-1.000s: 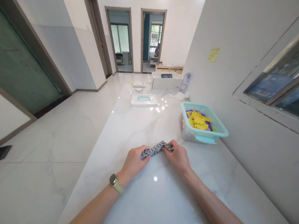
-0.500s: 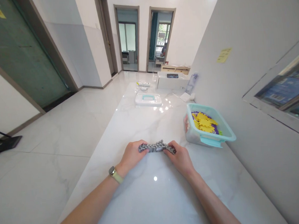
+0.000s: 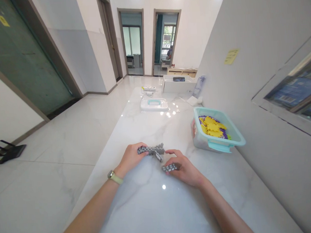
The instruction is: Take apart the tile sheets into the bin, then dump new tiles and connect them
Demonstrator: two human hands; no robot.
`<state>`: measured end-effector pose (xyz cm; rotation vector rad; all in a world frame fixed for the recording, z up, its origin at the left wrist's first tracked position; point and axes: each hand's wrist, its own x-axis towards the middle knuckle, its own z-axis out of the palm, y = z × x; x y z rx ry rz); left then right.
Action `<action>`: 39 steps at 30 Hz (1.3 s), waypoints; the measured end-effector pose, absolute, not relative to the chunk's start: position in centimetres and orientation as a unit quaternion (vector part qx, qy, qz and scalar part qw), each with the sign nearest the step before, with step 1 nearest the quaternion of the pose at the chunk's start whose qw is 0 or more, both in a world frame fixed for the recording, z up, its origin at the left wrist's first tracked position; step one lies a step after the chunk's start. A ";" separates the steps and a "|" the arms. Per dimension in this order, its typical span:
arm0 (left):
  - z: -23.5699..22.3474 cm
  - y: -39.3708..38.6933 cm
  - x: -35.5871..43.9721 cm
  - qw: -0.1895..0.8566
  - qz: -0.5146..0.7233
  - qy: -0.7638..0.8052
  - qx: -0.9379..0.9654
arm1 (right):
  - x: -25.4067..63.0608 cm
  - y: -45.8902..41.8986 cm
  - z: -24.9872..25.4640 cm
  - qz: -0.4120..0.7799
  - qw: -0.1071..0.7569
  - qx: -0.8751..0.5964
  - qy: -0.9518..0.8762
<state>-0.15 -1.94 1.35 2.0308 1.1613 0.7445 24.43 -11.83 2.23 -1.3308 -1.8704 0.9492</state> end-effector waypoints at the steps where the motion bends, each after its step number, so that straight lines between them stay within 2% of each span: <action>1: 1.3 -2.2 0.1 0.337 0.285 0.445 0.779 | 24.2 -11.9 2.2 0.339 0.326 -0.511 -0.720; 4: 1.4 -3.0 0.7 0.342 0.280 0.434 0.785 | 23.6 -11.9 2.1 0.292 0.337 -0.518 -0.730; 10: 1.8 -3.9 1.3 0.381 0.257 0.378 0.804 | 24.0 -11.5 0.3 0.293 0.384 -0.525 -0.701; 19: 2.3 -4.2 1.4 0.402 0.243 0.361 0.806 | 24.3 -11.1 0.8 0.277 0.303 -0.583 -0.702; 31: 1.7 -5.6 3.2 0.302 0.263 0.413 0.818 | 22.8 -10.7 -0.1 0.180 0.331 -0.683 -0.626; 39: 1.6 -3.6 1.1 0.341 0.267 0.436 0.789 | 26.0 -10.0 0.6 0.270 0.377 -0.653 -0.599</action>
